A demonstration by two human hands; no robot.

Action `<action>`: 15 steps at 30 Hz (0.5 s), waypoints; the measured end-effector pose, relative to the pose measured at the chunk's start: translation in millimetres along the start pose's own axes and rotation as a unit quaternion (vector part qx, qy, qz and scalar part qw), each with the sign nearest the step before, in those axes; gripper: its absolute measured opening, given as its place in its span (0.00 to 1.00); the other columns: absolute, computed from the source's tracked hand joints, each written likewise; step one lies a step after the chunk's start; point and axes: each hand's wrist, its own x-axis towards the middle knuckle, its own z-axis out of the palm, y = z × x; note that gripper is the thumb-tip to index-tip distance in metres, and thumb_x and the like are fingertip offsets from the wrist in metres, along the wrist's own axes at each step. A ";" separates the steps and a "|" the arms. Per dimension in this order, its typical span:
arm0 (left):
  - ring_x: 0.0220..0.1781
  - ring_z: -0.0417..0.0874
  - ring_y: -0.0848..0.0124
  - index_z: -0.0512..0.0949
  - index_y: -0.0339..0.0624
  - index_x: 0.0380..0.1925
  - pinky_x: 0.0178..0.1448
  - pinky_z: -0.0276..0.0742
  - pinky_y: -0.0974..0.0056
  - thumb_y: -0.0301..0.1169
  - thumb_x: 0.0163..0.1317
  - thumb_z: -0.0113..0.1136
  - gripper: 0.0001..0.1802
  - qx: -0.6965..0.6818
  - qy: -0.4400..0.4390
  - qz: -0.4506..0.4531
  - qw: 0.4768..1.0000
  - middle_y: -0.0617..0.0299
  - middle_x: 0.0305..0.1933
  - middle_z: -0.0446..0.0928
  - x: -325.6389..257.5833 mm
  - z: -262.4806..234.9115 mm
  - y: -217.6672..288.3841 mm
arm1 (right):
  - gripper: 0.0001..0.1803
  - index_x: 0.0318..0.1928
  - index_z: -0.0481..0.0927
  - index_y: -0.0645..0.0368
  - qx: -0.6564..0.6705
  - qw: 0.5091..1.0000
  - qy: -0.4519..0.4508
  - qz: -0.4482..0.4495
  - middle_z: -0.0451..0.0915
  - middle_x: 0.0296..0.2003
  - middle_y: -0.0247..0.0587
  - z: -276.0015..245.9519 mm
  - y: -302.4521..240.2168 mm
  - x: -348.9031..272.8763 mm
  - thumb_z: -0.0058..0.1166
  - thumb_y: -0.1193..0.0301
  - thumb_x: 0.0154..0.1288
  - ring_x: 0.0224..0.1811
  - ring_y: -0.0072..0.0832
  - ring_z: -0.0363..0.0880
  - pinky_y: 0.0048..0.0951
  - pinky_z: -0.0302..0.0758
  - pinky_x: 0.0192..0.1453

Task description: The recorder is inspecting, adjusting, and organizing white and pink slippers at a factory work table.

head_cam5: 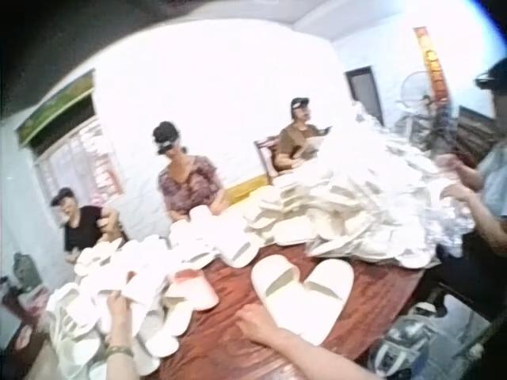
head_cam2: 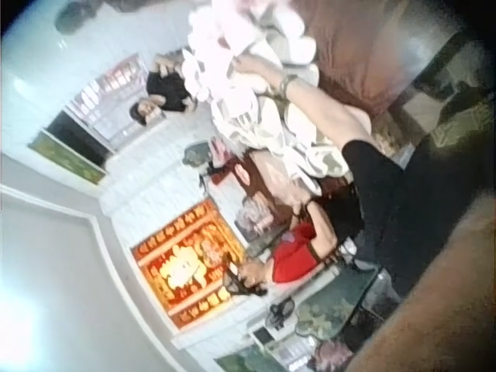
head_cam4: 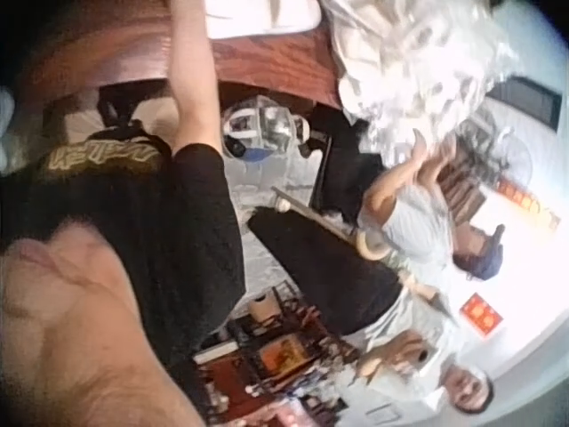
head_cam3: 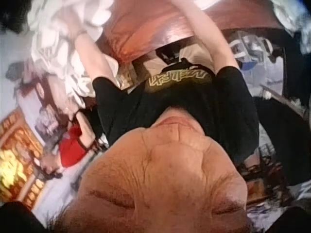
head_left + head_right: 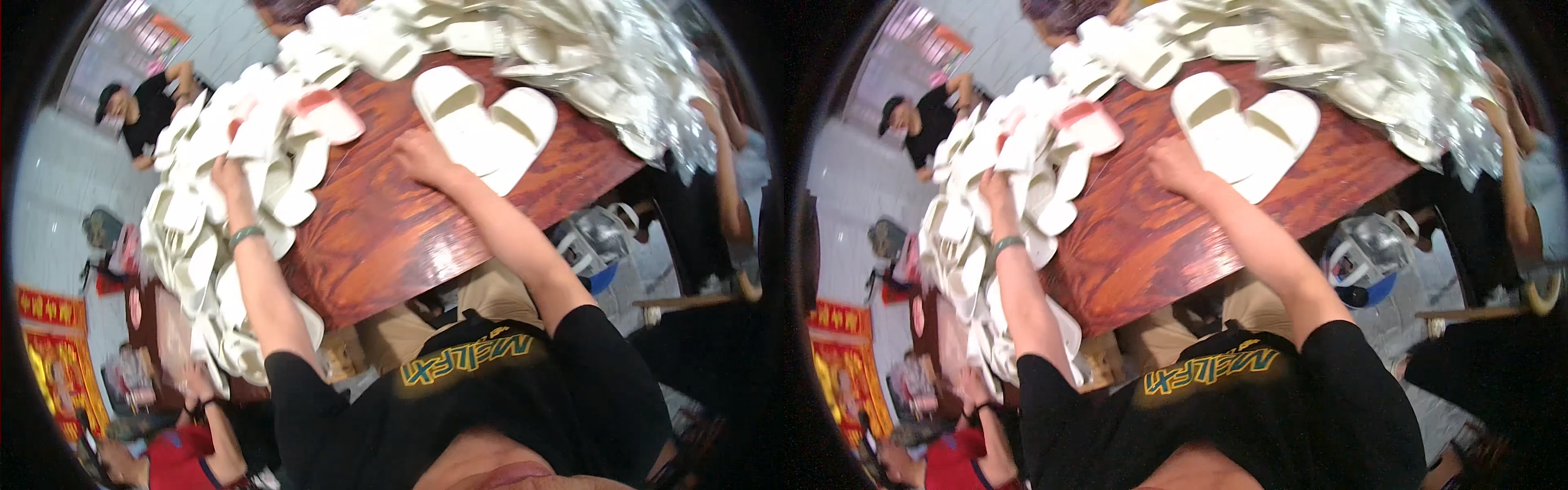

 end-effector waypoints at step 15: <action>0.43 0.76 0.66 0.72 0.34 0.51 0.48 0.72 0.63 0.26 0.60 0.46 0.18 -0.075 0.024 -0.103 0.992 0.54 0.46 0.76 -55.6 18.5 50.4 | 0.06 0.22 0.78 0.59 -0.042 0.996 -0.018 0.076 0.77 0.26 0.47 -4.8 11.4 -14.6 0.53 0.69 0.47 0.34 0.45 0.76 0.45 0.70 0.38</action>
